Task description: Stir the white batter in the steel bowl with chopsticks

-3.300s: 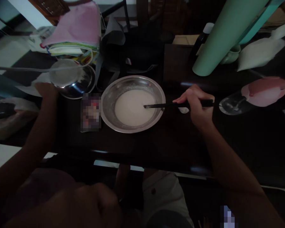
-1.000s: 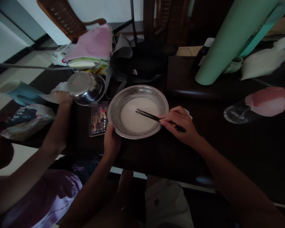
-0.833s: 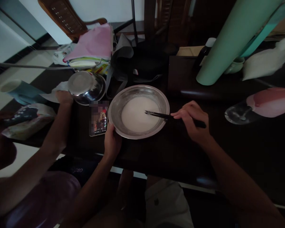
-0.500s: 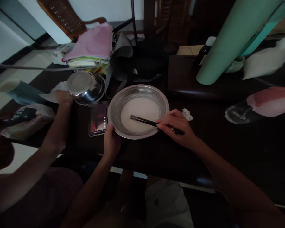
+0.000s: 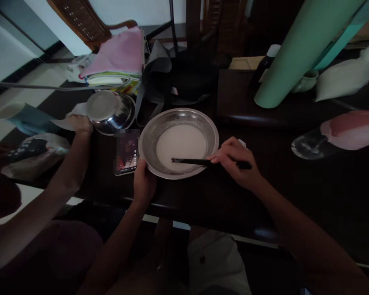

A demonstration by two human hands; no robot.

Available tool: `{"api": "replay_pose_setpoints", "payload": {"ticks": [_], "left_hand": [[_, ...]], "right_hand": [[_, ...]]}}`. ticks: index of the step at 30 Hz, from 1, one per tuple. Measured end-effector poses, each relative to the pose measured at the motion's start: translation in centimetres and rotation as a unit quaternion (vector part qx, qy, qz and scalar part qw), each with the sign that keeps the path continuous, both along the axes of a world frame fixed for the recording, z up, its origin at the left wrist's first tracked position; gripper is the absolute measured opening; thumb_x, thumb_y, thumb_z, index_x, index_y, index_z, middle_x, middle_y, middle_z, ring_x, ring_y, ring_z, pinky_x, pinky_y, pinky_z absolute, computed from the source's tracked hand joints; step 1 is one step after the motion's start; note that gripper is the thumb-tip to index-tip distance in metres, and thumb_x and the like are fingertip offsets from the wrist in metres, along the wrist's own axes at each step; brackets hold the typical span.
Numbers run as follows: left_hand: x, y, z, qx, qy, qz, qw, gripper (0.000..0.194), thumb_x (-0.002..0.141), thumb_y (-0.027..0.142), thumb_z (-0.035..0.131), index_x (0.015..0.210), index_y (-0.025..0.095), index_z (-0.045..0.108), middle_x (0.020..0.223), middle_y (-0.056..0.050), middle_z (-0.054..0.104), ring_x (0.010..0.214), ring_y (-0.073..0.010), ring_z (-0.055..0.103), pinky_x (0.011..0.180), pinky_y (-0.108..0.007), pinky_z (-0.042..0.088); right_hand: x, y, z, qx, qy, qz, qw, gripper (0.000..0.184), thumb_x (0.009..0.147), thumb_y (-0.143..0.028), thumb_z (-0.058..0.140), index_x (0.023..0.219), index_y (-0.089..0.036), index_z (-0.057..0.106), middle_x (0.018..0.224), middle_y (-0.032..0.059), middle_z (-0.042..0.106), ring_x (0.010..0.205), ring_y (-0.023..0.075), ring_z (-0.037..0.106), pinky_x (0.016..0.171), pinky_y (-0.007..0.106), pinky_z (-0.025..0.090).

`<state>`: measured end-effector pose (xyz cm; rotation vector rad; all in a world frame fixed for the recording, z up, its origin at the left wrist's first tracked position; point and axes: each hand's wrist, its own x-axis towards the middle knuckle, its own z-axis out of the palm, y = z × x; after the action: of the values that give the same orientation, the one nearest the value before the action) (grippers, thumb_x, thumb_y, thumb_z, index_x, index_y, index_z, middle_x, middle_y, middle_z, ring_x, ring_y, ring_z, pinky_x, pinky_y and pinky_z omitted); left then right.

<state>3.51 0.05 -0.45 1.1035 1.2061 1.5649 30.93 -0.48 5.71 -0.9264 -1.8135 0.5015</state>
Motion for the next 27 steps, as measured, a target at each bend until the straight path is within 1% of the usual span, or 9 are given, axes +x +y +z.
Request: {"api": "replay_pose_setpoints", "payload": {"ticks": [3,6,10,13,17,20,22,24,27], "left_hand": [[0.1,0.0,0.1,-0.006,-0.017,-0.007,1.000,0.035,0.099,0.049,0.055,0.106,0.021,0.075,0.126,-0.008,0.071,0.133,-0.0261,0.058,0.117,-0.039,0.044],[0.1,-0.1,0.3,-0.013,-0.017,-0.015,1.000,0.038,0.097,0.051,0.057,0.113,0.022,0.074,0.128,-0.007,0.071,0.136,-0.0261,0.056,0.120,-0.039,0.040],[0.1,-0.2,0.3,-0.015,-0.011,-0.018,1.000,0.038,0.099,0.050,0.054,0.115,0.022,0.074,0.132,-0.008,0.070,0.138,-0.0258,0.055,0.121,-0.038,0.039],[0.1,-0.1,0.1,-0.021,-0.042,-0.016,0.999,0.040,0.098,0.051,0.056,0.120,0.023,0.072,0.134,-0.007,0.069,0.138,-0.0262,0.056,0.121,-0.039,0.039],[0.3,-0.1,0.4,-0.041,-0.073,-0.016,0.996,0.043,0.097,0.052,0.056,0.125,0.022,0.069,0.136,-0.009,0.069,0.139,-0.0279,0.055,0.121,-0.041,0.039],[0.4,-0.2,0.9,-0.043,-0.048,-0.009,0.998,0.038,0.099,0.045,0.054,0.122,0.019,0.070,0.135,-0.011,0.070,0.142,-0.0292,0.052,0.121,-0.042,0.039],[0.4,-0.3,1.1,-0.043,-0.040,-0.010,0.998,0.036,0.101,0.040,0.052,0.122,0.017,0.070,0.135,-0.012,0.069,0.142,-0.0292,0.051,0.121,-0.041,0.039],[0.4,-0.3,1.0,-0.044,-0.046,-0.015,0.998,0.037,0.101,0.040,0.052,0.124,0.017,0.068,0.137,-0.012,0.068,0.142,-0.0292,0.052,0.121,-0.042,0.040],[0.4,-0.2,0.7,-0.045,-0.059,-0.019,0.997,0.040,0.100,0.045,0.052,0.127,0.020,0.067,0.142,-0.011,0.066,0.141,-0.0295,0.053,0.121,-0.043,0.039]], "right_hand": [[-0.6,0.1,-0.7,0.036,-0.071,0.029,0.996,0.016,0.093,-0.018,0.068,0.096,-0.031,0.077,0.099,-0.0013,0.083,0.080,0.0217,0.064,0.071,0.042,0.051],[-0.4,0.3,-0.8,0.054,-0.095,-0.007,0.994,0.015,0.092,-0.019,0.070,0.099,-0.031,0.076,0.101,-0.0002,0.083,0.083,0.0226,0.064,0.074,0.043,0.050],[0.8,0.4,-0.1,0.072,-0.039,-0.083,0.993,0.023,0.099,-0.022,0.058,0.087,-0.031,0.076,0.086,0.0007,0.081,0.077,0.0241,0.064,0.072,0.045,0.049],[1.3,0.2,0.6,0.036,0.037,-0.117,0.992,0.038,0.103,-0.029,0.051,0.073,-0.032,0.073,0.073,0.0018,0.076,0.071,0.0253,0.063,0.069,0.047,0.050],[0.6,0.0,0.5,-0.004,0.025,-0.061,0.998,0.035,0.102,-0.029,0.053,0.073,-0.032,0.073,0.074,0.0012,0.078,0.071,0.0240,0.063,0.066,0.045,0.051],[-0.4,0.0,-0.3,0.019,-0.053,0.002,0.998,0.017,0.096,-0.022,0.064,0.089,-0.031,0.076,0.091,-0.0007,0.082,0.077,0.0224,0.065,0.067,0.042,0.053],[-0.8,0.1,-0.8,0.039,-0.091,0.009,0.995,0.015,0.092,-0.019,0.069,0.097,-0.031,0.076,0.100,-0.0009,0.083,0.082,0.0222,0.066,0.072,0.042,0.053],[-0.7,0.3,-0.9,0.058,-0.109,-0.016,0.992,0.015,0.091,-0.018,0.070,0.098,-0.030,0.076,0.101,0.0000,0.083,0.083,0.0226,0.066,0.075,0.043,0.053],[0.1,0.2,-0.3,0.076,-0.091,-0.085,0.989,0.017,0.095,-0.019,0.062,0.089,-0.028,0.075,0.089,0.0013,0.082,0.079,0.0232,0.065,0.073,0.044,0.050]]}}
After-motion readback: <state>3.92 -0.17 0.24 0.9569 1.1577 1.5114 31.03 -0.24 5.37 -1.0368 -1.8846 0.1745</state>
